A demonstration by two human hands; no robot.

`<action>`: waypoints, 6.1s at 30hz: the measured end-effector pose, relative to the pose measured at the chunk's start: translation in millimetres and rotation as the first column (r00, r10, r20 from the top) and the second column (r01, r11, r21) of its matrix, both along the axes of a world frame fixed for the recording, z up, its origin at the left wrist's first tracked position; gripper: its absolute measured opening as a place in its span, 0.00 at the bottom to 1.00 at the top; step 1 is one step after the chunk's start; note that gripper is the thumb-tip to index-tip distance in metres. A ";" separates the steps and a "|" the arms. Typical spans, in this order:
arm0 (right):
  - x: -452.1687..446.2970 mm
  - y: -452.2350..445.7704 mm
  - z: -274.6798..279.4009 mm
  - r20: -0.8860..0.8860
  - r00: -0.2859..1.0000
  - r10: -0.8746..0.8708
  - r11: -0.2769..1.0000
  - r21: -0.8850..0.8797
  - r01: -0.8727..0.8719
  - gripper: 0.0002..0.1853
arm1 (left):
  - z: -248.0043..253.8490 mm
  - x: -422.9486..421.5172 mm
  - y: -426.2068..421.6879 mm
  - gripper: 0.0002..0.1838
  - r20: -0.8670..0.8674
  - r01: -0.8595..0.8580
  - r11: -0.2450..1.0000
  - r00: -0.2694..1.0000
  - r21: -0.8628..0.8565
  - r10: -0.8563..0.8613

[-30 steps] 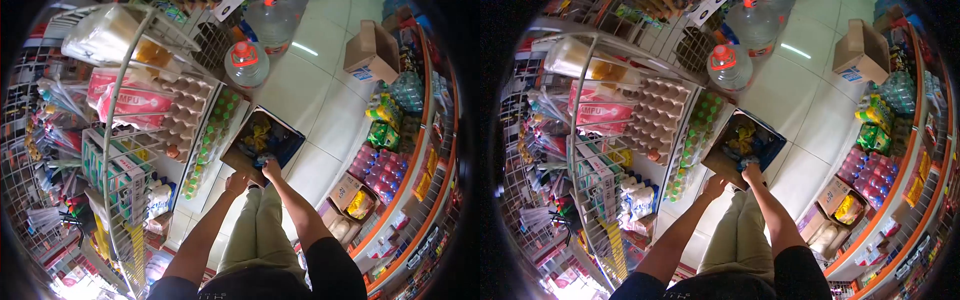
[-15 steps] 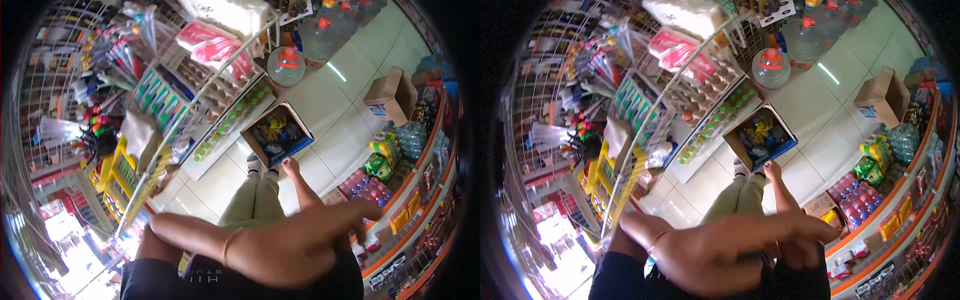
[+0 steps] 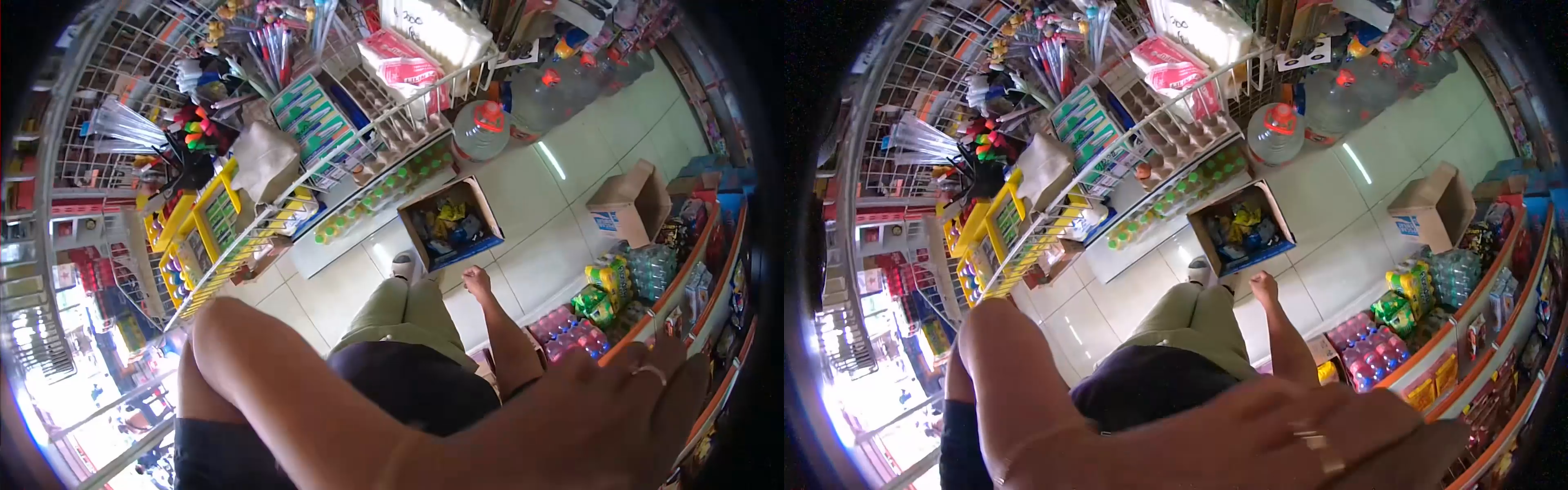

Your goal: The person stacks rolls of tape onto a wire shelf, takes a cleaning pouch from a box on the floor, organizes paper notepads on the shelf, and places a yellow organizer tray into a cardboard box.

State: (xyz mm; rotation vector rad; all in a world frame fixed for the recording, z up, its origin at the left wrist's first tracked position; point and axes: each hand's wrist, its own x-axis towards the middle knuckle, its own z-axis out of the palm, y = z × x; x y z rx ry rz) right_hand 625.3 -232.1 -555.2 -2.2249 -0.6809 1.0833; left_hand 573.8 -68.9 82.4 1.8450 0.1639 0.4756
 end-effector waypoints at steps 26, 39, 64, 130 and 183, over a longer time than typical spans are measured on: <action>-76.8 219.9 431.9 -0.145 0.989 0.028 0.500 0.859 0.112 0.04 | -150.7 -239.4 75.6 0.08 -0.370 -0.618 0.761 0.765 -0.196 0.526; -199.0 380.3 461.6 -0.170 0.862 0.478 0.666 0.710 -0.229 0.04 | -163.3 -414.4 107.1 0.06 -0.188 -0.852 0.477 0.515 -0.215 0.836; -311.9 402.8 448.3 0.731 0.582 0.355 0.762 0.135 -0.634 0.11 | -141.8 -564.6 144.1 0.03 0.002 -0.964 0.144 0.148 0.224 0.989; -365.8 499.7 404.2 0.781 0.205 0.591 0.450 -0.108 -0.887 0.08 | -195.7 -515.2 238.5 0.16 -0.688 -0.468 0.672 0.169 0.575 0.706; -100.6 405.3 531.6 0.299 0.633 0.714 0.476 0.455 -0.752 0.09 | -88.3 -408.3 173.6 0.24 0.153 -0.971 0.236 0.237 0.025 0.959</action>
